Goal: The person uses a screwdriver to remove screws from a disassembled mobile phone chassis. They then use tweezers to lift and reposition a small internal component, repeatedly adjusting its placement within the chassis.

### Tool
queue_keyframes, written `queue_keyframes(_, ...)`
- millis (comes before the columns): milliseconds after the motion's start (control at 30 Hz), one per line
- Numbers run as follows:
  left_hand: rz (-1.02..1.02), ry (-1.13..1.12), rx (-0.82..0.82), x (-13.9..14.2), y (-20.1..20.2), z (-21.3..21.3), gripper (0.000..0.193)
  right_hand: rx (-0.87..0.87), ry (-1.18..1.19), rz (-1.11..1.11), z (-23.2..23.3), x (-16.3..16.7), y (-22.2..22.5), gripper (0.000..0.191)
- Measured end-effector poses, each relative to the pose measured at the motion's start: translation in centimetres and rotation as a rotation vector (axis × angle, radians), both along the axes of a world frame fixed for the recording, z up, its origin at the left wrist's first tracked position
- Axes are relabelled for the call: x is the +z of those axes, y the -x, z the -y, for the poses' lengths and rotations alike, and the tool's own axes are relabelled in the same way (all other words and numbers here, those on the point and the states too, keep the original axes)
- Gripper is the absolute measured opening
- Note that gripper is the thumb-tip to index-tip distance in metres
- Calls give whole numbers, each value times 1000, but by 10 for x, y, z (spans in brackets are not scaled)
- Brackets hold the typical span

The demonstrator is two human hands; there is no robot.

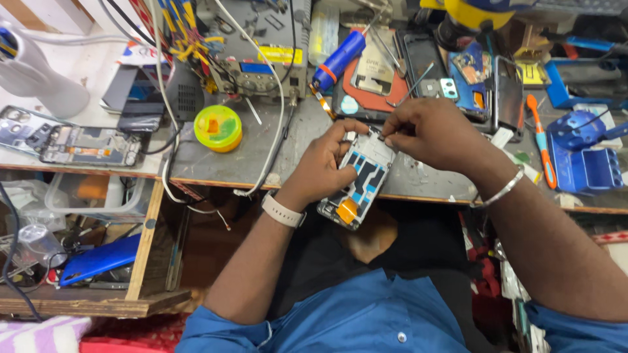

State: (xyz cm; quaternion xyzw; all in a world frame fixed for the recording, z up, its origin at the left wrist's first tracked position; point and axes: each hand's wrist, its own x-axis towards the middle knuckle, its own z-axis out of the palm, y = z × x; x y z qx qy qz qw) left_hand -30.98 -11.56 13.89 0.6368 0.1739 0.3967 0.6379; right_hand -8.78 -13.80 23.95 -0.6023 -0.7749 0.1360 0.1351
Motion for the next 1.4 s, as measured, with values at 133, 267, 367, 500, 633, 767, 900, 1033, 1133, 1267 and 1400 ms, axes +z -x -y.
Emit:
queue_keyframes(133,-5,-1,1,-2,1,3,62,50,-64,66,3,-2,5,13)
queue_keyframes(267,2,25,-5,1,-1,3,62,2,-15,28,3,1,7,14)
queue_keyframes(367,5,26,-2,2,-1,3,63,24,-34,64,3,3,8,14)
queue_keyframes(500,-17,15,5,2,0,4,64,40,-55,83,4,1,9,17)
queue_keyframes(633,-30,14,16,3,0,4,64,2,-40,87,3,1,12,16)
queue_keyframes(767,-24,7,20,5,2,5,62,-23,-2,110,4,3,16,13)
queue_keyframes(900,-86,-70,67,7,4,6,61,-36,8,120,3,4,16,12)
queue_keyframes(1033,-29,-45,43,6,3,6,60,-157,191,-143,-5,2,10,18)
queue_keyframes(1133,-29,-36,42,5,3,6,60,-168,310,-428,-12,0,3,22)
queue_keyframes(1267,-47,-55,51,3,2,5,61,-183,422,-545,-20,-5,-4,25)
queue_keyframes(1400,-53,-71,58,4,2,6,61,-250,535,-571,-27,-10,-8,24)
